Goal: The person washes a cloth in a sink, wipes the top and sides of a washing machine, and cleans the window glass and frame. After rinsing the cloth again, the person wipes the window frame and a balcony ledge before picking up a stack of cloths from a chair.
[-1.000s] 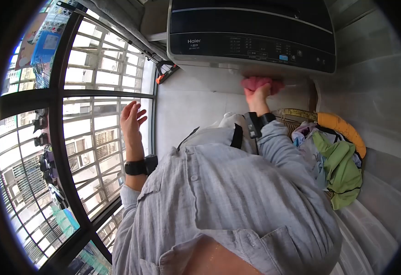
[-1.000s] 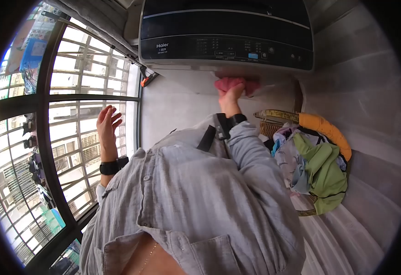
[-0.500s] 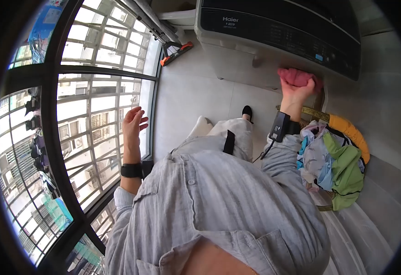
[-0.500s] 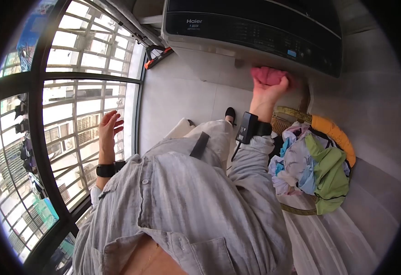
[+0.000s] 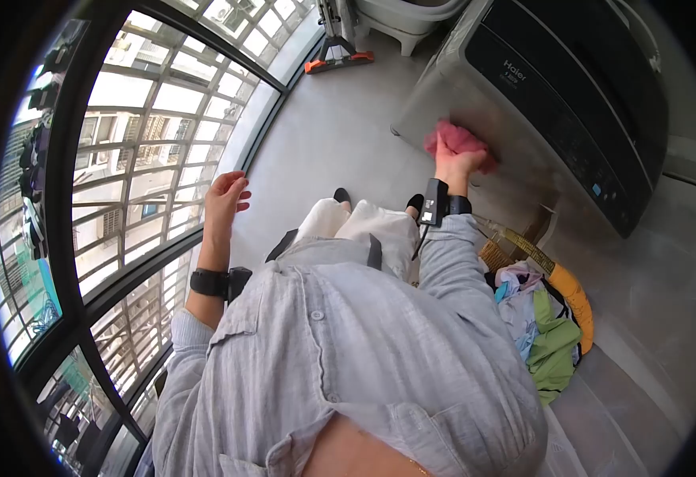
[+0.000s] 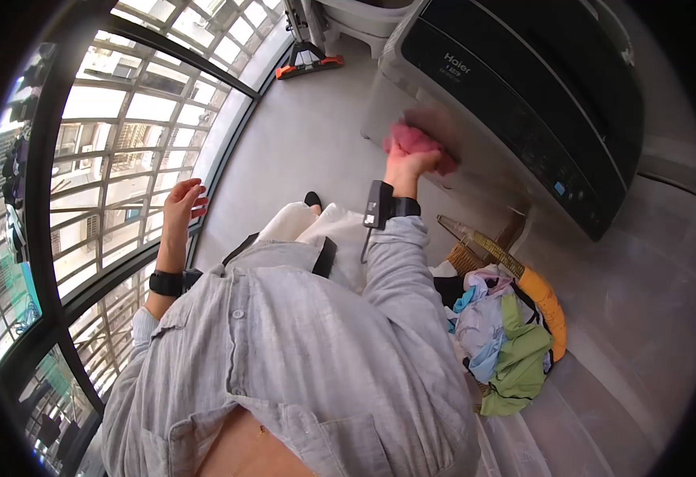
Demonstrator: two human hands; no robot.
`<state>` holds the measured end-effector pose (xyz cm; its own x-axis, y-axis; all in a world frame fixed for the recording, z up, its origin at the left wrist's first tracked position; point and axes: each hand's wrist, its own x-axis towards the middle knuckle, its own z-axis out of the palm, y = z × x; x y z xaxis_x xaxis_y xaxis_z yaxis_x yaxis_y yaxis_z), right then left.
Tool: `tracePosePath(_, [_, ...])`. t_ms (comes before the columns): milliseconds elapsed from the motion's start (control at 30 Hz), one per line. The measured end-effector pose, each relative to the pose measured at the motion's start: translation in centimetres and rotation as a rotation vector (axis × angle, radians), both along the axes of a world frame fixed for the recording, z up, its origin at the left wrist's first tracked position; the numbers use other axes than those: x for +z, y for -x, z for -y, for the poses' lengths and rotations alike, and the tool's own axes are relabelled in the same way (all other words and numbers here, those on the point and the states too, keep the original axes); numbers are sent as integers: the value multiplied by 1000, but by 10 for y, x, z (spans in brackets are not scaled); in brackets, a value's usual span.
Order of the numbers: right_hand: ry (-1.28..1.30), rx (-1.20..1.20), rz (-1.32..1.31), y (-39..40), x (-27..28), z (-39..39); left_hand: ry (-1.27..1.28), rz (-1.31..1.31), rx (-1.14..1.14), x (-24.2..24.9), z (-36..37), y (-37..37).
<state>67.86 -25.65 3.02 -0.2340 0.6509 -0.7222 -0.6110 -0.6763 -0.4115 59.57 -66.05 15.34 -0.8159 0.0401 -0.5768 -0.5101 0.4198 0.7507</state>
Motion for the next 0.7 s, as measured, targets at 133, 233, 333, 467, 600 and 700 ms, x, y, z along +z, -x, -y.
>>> tracePosePath(133, [-327, 648, -153, 30, 69, 58, -183, 35, -78, 0, -38, 1])
tracePosePath(233, [-641, 919, 77, 40, 134, 82, -379, -119, -182, 11, -91, 7])
tracePosePath(333, [-1226, 1360, 284, 27, 154, 97, -830, 77, -85, 14, -142, 6])
tracePosePath(467, [-1264, 1635, 436, 25, 207, 102, -1282, 542, 72, 15, -171, 15])
tracePosePath(600, [-1822, 1298, 845, 18, 243, 24, -1296, 520, 232, 16, -196, 31])
tracePosePath(700, [-2335, 952, 1196, 21, 246, -51, -1155, 277, 21, 22, -240, 59])
